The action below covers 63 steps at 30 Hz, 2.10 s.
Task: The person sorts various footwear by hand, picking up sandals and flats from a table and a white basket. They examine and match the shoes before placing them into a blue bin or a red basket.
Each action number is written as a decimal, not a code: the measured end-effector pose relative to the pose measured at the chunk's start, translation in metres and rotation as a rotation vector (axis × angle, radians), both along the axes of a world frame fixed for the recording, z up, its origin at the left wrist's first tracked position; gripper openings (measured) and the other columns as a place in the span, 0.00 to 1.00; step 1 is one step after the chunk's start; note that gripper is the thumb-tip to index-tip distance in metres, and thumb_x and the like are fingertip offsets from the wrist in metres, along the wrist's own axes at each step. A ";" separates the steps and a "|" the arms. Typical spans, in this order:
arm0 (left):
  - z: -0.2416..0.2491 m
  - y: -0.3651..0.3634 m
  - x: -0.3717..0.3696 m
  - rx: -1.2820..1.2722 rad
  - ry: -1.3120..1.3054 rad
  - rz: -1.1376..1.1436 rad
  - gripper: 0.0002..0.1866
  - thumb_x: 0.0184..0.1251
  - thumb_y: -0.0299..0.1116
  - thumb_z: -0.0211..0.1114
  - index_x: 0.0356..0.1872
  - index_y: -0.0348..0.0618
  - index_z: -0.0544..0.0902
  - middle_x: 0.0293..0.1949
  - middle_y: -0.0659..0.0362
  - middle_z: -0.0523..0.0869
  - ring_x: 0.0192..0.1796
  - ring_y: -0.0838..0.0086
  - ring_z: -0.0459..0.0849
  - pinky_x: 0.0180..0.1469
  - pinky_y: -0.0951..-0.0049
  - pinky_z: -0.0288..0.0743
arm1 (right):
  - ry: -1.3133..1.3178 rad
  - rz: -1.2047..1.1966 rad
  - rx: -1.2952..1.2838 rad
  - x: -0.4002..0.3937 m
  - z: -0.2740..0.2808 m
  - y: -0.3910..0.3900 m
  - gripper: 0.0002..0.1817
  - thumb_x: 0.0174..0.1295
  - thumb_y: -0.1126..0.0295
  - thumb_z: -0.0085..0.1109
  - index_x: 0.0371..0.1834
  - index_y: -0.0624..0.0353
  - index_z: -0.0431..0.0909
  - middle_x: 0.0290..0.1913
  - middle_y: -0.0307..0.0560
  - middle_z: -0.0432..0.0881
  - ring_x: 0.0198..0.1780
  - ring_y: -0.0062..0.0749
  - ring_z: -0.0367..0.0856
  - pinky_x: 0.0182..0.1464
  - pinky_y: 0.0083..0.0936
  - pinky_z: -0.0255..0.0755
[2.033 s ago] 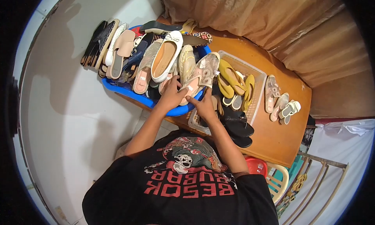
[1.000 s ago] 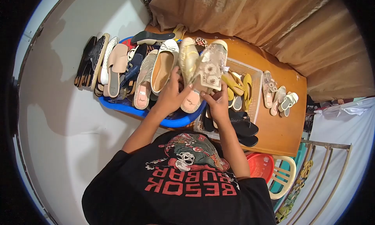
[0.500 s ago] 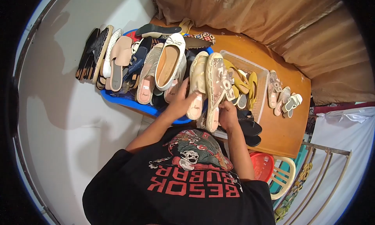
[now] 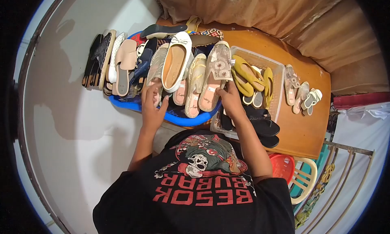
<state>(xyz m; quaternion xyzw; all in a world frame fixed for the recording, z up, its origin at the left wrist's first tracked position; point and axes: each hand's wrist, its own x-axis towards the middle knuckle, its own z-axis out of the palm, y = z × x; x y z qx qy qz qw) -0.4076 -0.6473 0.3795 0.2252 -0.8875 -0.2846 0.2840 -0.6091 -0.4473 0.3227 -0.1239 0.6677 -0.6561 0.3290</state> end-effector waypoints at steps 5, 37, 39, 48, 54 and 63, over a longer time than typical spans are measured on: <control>0.007 -0.015 -0.018 0.204 -0.043 -0.125 0.20 0.58 0.23 0.70 0.52 0.40 0.78 0.38 0.56 0.74 0.39 0.69 0.75 0.45 0.70 0.73 | 0.844 0.000 0.575 0.006 0.017 -0.010 0.33 0.61 0.66 0.65 0.67 0.70 0.65 0.58 0.61 0.72 0.61 0.50 0.71 0.65 0.37 0.65; 0.003 -0.005 0.011 0.164 0.007 0.065 0.26 0.59 0.26 0.66 0.61 0.39 0.75 0.53 0.48 0.76 0.59 0.51 0.75 0.64 0.55 0.68 | 1.065 0.162 0.511 0.039 0.085 -0.017 0.29 0.39 0.85 0.55 0.50 0.54 0.79 0.67 0.48 0.71 0.65 0.54 0.64 0.67 0.46 0.55; -0.001 -0.029 0.015 0.121 -0.031 0.067 0.25 0.59 0.26 0.66 0.60 0.41 0.76 0.53 0.49 0.76 0.58 0.51 0.75 0.63 0.55 0.68 | 1.082 0.193 0.253 0.038 0.096 -0.023 0.28 0.41 0.86 0.55 0.49 0.53 0.80 0.66 0.47 0.71 0.64 0.54 0.65 0.65 0.47 0.56; 0.016 -0.067 -0.030 -0.271 -0.167 0.189 0.27 0.49 0.34 0.78 0.55 0.52 0.84 0.43 0.56 0.75 0.50 0.59 0.74 0.54 0.57 0.66 | 1.289 0.454 0.545 0.030 0.085 -0.098 0.32 0.51 0.61 0.71 0.61 0.54 0.73 0.54 0.50 0.79 0.56 0.49 0.76 0.58 0.45 0.64; -0.003 -0.067 -0.024 -0.361 -0.094 0.146 0.13 0.50 0.29 0.74 0.40 0.52 0.91 0.36 0.63 0.78 0.46 0.66 0.75 0.52 0.60 0.62 | 1.447 0.458 0.809 0.022 0.067 -0.133 0.27 0.46 0.57 0.74 0.51 0.52 0.80 0.45 0.47 0.84 0.52 0.46 0.79 0.51 0.42 0.67; -0.007 -0.077 -0.025 -0.329 0.199 0.151 0.07 0.54 0.26 0.70 0.35 0.45 0.89 0.30 0.60 0.80 0.33 0.63 0.80 0.38 0.62 0.73 | 1.128 0.275 0.393 0.006 0.054 -0.135 0.11 0.60 0.65 0.60 0.43 0.56 0.81 0.39 0.53 0.82 0.42 0.51 0.81 0.44 0.44 0.73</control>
